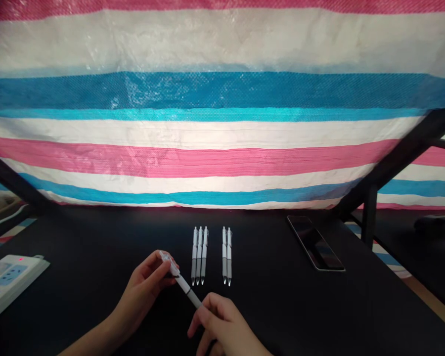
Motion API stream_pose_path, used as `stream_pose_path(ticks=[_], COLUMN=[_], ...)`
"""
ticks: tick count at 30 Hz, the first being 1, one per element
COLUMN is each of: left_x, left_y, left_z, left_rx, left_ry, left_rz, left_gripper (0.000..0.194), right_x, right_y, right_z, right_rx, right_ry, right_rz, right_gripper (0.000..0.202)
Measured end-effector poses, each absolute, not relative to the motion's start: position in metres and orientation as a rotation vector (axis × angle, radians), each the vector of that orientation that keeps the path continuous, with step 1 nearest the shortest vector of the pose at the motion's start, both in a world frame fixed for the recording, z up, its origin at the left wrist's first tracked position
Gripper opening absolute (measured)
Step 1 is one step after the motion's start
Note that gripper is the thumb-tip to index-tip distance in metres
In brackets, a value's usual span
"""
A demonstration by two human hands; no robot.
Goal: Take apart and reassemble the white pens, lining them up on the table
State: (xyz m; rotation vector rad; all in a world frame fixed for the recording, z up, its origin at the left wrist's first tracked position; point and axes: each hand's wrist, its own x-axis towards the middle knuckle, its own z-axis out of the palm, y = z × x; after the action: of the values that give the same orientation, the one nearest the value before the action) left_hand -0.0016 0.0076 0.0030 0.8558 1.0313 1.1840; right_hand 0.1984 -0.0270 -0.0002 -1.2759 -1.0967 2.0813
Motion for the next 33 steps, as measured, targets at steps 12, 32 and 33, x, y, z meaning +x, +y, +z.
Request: stream_pose_path(ticks=[12, 32, 33], left_x=[-0.003, -0.002, -0.002], left_y=[0.007, 0.007, 0.006], left_z=[-0.001, -0.002, -0.003], left_rx=[0.913, 0.852, 0.870], left_ry=[0.953, 0.800, 0.807], left_rz=[1.133, 1.124, 1.116], left_gripper=[0.014, 0.018, 0.020], right_x=[0.198, 0.195, 0.195], right_y=[-0.030, -0.030, -0.030], right_z=[-0.004, -0.016, -0.016], right_rx=[-1.255, -1.138, -1.146], right_ry=[-0.849, -0.584, -0.578], right_rz=[2.206, 2.306, 2.304], right_gripper=[0.062, 0.054, 0.055])
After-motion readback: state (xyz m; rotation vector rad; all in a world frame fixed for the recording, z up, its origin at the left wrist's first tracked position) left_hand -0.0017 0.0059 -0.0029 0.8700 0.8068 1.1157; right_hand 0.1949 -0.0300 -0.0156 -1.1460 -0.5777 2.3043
